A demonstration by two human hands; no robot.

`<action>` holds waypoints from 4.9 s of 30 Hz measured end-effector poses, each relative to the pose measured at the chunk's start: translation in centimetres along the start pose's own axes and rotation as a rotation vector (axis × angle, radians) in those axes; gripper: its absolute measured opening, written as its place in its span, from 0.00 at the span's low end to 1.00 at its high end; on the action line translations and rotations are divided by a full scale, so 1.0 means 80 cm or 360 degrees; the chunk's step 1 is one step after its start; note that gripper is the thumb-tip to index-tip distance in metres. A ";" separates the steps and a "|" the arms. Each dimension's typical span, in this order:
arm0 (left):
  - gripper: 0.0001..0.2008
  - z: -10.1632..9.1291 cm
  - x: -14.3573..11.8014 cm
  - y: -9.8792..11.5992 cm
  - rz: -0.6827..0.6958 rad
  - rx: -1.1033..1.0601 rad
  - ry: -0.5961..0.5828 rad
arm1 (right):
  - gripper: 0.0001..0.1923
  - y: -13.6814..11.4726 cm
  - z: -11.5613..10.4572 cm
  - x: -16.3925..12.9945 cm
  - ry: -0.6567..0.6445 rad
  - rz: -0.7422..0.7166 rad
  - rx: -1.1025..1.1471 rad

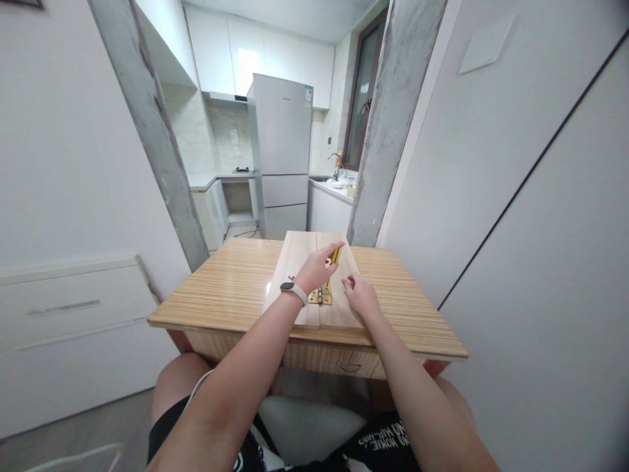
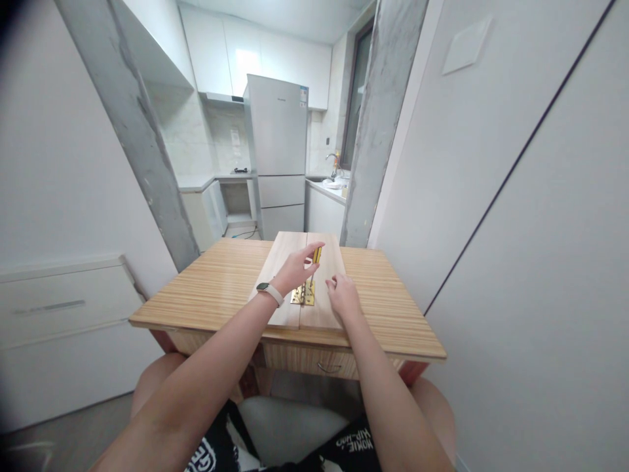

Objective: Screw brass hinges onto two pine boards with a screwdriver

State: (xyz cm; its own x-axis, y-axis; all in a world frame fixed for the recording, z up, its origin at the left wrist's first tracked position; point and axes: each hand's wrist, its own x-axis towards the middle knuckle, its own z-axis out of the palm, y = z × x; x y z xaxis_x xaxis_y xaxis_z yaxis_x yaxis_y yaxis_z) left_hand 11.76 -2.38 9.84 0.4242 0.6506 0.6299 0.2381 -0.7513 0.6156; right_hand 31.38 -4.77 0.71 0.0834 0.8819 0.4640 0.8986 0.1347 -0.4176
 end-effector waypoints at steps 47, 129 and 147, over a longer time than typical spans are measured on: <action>0.21 0.007 0.009 0.003 0.0041 0.0032 0.0156 | 0.11 0.008 0.011 -0.001 0.0037 -0.0088 -0.0060; 0.18 0.003 0.008 0.008 -0.0032 0.0058 0.0099 | 0.09 0.011 0.012 0.001 0.0021 -0.0096 -0.0123; 0.20 0.008 0.011 0.007 0.0071 0.0069 0.0146 | 0.09 0.009 0.010 -0.001 0.0026 -0.0102 -0.0112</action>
State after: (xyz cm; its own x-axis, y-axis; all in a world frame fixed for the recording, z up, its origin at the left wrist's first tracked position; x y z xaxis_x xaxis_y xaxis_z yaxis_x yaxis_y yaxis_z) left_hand 12.84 -2.31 10.43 0.3536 0.6225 0.6981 0.2590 -0.7823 0.5664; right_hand 31.65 -4.35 -0.27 0.0312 0.8648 0.5012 0.9303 0.1583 -0.3310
